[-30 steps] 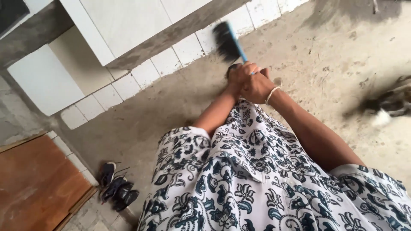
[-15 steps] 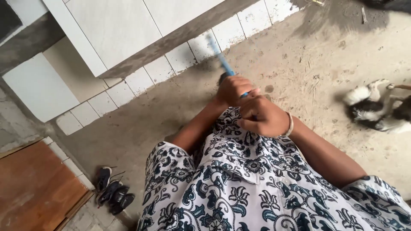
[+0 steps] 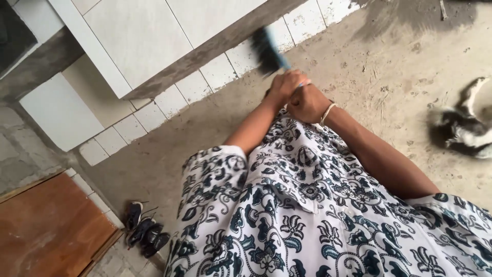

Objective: The person sweeps a concrete floor with a blue broom, moving debris toward a black plastic bag. A small dog walks nearby during the task.

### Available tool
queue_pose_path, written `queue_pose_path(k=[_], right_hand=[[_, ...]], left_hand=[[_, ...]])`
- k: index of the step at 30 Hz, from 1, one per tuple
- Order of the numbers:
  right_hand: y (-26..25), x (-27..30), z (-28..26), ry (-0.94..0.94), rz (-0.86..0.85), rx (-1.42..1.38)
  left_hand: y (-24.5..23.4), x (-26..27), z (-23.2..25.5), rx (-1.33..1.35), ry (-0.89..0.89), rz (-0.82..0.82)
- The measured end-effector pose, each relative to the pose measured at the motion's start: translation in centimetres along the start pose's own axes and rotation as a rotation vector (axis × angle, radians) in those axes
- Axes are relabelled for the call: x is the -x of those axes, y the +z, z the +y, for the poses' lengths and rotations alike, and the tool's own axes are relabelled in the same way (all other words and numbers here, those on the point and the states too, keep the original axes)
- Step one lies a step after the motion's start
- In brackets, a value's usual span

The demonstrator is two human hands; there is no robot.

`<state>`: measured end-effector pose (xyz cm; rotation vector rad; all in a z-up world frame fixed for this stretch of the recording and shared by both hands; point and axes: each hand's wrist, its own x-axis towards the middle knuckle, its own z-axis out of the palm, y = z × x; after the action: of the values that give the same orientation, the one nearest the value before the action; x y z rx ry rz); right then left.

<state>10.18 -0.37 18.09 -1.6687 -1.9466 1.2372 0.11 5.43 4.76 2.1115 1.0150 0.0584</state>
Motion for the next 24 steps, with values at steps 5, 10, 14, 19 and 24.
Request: queue_pose_path(k=[5,10,14,19,24], right_hand=[[-4.0,1.0,-1.0,0.009,0.098,0.000],[-12.7,6.1,-3.3,-0.126,0.075,-0.222],[-20.0,8.5,-4.5,-0.120,-0.060,-0.454],[-21.0,6.6,-1.2,-0.127,-0.161,-0.536],[-17.7,4.4,4.6,-0.047,-0.318,-0.501]], left_hand=[[6.8,-8.1,3.2,0.337,0.429,0.971],[-2.9,-6.0,11.4,0.219,0.484,0.520],[-7.2,-4.1,15.6,0.315,0.482,0.326],[-2.2,-3.9,12.8,0.306,0.307,0.206],[-1.9,-3.3,12.1,0.283,-0.120,0.009]])
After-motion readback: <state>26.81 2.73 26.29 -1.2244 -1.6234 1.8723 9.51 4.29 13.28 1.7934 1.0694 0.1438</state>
